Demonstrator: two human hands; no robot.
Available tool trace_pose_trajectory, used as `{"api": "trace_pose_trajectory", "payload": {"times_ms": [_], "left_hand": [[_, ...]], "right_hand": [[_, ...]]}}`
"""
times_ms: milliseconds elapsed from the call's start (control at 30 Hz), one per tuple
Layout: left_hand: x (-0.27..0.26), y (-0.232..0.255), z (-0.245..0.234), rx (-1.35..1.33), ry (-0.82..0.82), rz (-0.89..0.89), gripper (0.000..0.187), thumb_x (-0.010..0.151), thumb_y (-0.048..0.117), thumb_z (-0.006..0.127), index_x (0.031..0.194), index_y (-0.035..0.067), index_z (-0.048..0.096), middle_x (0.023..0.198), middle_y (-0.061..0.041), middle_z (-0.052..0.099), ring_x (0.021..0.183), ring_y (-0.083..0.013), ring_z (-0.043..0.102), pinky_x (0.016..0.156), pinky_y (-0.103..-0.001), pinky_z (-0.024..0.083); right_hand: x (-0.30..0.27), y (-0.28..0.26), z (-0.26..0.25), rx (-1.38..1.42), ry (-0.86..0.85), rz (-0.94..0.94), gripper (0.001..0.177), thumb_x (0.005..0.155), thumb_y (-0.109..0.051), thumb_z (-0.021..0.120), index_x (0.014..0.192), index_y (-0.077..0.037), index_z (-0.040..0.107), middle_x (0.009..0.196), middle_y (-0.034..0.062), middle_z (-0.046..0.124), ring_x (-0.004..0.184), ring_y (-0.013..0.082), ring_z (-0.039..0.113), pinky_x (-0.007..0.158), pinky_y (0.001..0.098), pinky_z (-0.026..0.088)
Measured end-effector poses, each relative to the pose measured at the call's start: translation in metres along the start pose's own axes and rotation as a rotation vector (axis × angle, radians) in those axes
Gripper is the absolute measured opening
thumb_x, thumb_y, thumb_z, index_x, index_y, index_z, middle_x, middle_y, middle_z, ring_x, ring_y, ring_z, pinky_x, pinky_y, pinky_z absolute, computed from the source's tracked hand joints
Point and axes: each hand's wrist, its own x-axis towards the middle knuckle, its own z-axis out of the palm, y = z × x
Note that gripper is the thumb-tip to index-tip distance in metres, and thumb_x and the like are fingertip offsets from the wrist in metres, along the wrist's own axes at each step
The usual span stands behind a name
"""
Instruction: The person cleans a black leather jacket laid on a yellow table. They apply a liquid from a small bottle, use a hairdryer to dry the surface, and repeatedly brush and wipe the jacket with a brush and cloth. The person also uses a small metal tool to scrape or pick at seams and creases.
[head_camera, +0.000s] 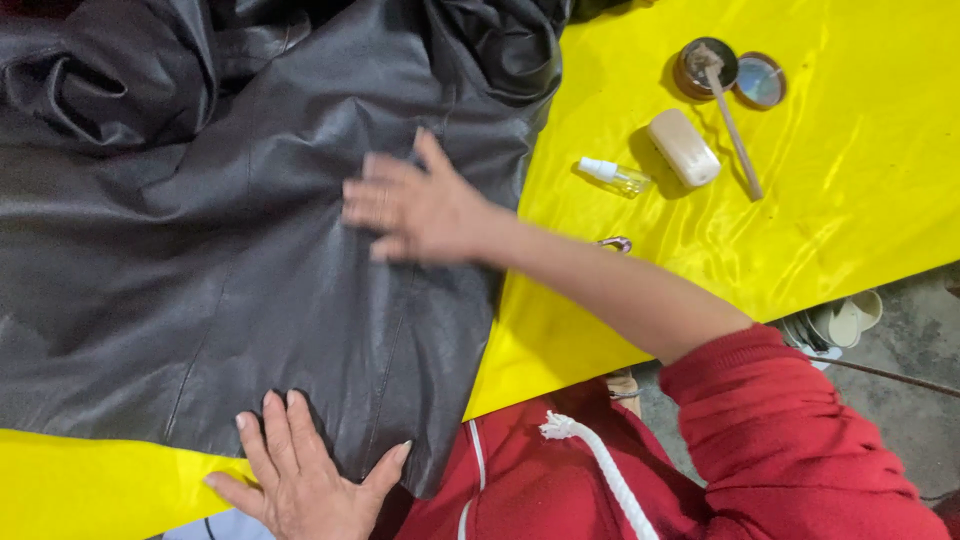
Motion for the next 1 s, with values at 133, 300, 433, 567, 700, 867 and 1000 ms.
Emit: {"api": "trace_pose_trajectory", "payload": {"times_ms": [133, 300, 433, 567, 700, 867, 1000], "left_hand": [[-0.001, -0.017, 0.012, 0.062, 0.123, 0.089, 0.130, 0.075, 0.094, 0.046, 0.151, -0.008, 0.070, 0.159, -0.027, 0.066, 0.153, -0.0501, 0.052, 0.130, -0.064, -0.001], [0.054, -0.051, 0.028, -0.087, 0.295, 0.361, 0.101, 0.061, 0.081, 0.062, 0.122, 0.004, 0.081, 0.119, -0.016, 0.077, 0.115, -0.0406, 0.070, 0.107, -0.046, 0.054], [0.102, -0.056, 0.029, -0.210, 0.154, 0.477, 0.085, 0.066, 0.072, 0.063, 0.123, 0.011, 0.080, 0.117, -0.012, 0.077, 0.115, -0.0342, 0.071, 0.109, -0.044, 0.053], [0.157, -0.014, 0.010, -0.174, -0.163, 0.526, 0.083, 0.063, 0.066, 0.068, 0.137, 0.030, 0.064, 0.137, -0.003, 0.065, 0.136, -0.0291, 0.057, 0.108, -0.053, 0.050], [0.178, 0.010, 0.050, 0.312, -0.606, 0.425, 0.129, 0.050, 0.100, 0.061, 0.159, 0.051, 0.014, 0.173, -0.002, 0.010, 0.160, -0.0399, 0.003, 0.109, -0.078, 0.017], [0.155, 0.005, 0.059, 0.217, -0.584, 0.489, 0.120, 0.061, 0.098, 0.055, 0.161, 0.049, 0.010, 0.173, -0.009, 0.000, 0.156, -0.0418, -0.005, 0.106, -0.080, 0.005], [0.136, 0.019, 0.041, 0.143, -0.546, 0.537, 0.112, 0.071, 0.097, 0.052, 0.162, 0.044, 0.015, 0.172, -0.007, 0.004, 0.153, -0.0476, -0.004, 0.101, -0.082, 0.007]], "right_hand": [[-0.009, 0.024, -0.021, -0.225, 0.088, 0.337, 0.073, 0.081, -0.065, 0.082, 0.140, -0.027, 0.064, 0.149, 0.0073, 0.055, 0.140, 0.0294, 0.046, 0.107, 0.0784, 0.024], [-0.070, -0.051, -0.055, 0.128, -0.129, 0.104, 0.064, 0.091, -0.073, 0.047, 0.138, -0.031, 0.061, 0.147, 0.0054, 0.060, 0.149, 0.0289, 0.039, 0.115, 0.0805, 0.008], [-0.080, -0.022, -0.104, 0.525, -0.456, 0.195, 0.048, 0.095, -0.053, 0.064, 0.132, -0.024, 0.070, 0.156, 0.0061, 0.051, 0.152, 0.0287, 0.036, 0.117, 0.0786, 0.007], [-0.116, 0.055, -0.157, 0.773, -0.230, 0.423, 0.028, 0.092, -0.029, 0.065, 0.112, -0.011, 0.075, 0.127, 0.0032, 0.074, 0.106, 0.0232, 0.074, 0.091, 0.0350, 0.054], [-0.210, 0.163, -0.146, 0.071, 0.176, 1.038, 0.018, 0.084, -0.001, 0.058, 0.079, -0.014, 0.046, 0.083, 0.0021, 0.053, 0.073, 0.0224, 0.049, 0.056, 0.0438, 0.027], [-0.232, 0.171, -0.151, -0.080, -0.055, 1.261, 0.045, 0.093, -0.024, 0.055, 0.137, -0.021, 0.056, 0.111, 0.0220, 0.064, 0.096, 0.0490, 0.061, 0.071, 0.0611, 0.047], [-0.225, 0.178, -0.140, -0.054, -0.109, 1.262, 0.051, 0.100, -0.019, 0.048, 0.150, -0.025, 0.051, 0.112, 0.0274, 0.071, 0.087, 0.0558, 0.064, 0.065, 0.0621, 0.046]]}}
